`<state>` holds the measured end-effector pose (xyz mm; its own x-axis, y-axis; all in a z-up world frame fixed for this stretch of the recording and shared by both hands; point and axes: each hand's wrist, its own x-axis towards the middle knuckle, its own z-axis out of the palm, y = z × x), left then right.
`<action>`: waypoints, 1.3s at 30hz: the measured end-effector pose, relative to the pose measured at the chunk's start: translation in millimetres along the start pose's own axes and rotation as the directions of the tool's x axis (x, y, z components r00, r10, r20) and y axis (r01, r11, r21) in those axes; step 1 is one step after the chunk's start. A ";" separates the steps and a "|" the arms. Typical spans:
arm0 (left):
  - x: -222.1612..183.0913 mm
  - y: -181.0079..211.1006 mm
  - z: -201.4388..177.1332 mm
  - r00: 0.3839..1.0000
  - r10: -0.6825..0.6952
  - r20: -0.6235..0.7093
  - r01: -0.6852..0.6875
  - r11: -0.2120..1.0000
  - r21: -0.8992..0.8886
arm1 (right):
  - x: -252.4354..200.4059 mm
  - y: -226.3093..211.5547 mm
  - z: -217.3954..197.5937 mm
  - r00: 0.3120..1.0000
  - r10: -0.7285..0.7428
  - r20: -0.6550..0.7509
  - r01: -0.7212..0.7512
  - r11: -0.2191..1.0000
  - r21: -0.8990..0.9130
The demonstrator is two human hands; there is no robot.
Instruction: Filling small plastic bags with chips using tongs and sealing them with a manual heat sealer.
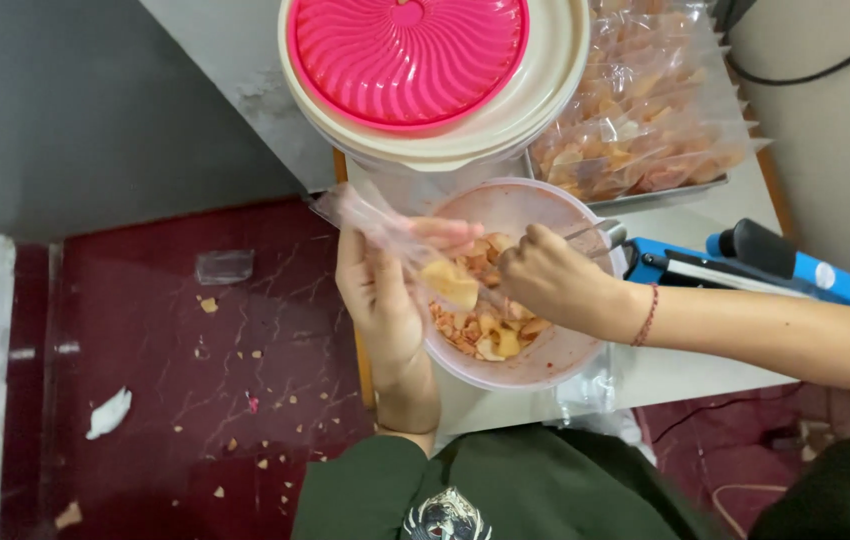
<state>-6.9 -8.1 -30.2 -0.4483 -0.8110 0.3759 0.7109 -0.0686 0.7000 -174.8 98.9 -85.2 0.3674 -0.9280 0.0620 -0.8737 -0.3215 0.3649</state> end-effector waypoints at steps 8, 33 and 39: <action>-0.1 -4.9 -3.7 0.998 -0.052 -0.027 0.048 0.990 -0.130 | -23.5 34.9 -53.9 0.990 -0.079 -0.115 0.079 0.997 -0.004; -8.3 0.9 -4.1 0.963 -0.230 -0.139 0.111 0.811 -0.574 | -136.3 9.6 -68.4 0.876 0.456 -0.157 -0.252 0.711 0.656; -4.5 14.7 8.0 0.954 -0.184 -0.236 0.056 0.883 -0.466 | -135.0 -6.5 -75.3 0.829 0.538 -0.150 -0.306 0.662 0.685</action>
<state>1.2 -0.8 -16.7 -0.4309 -0.8983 0.0862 0.8553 -0.3761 0.3565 -194.8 240.4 -26.0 -0.1179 -0.9146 0.3868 -0.9086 -0.0578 -0.4137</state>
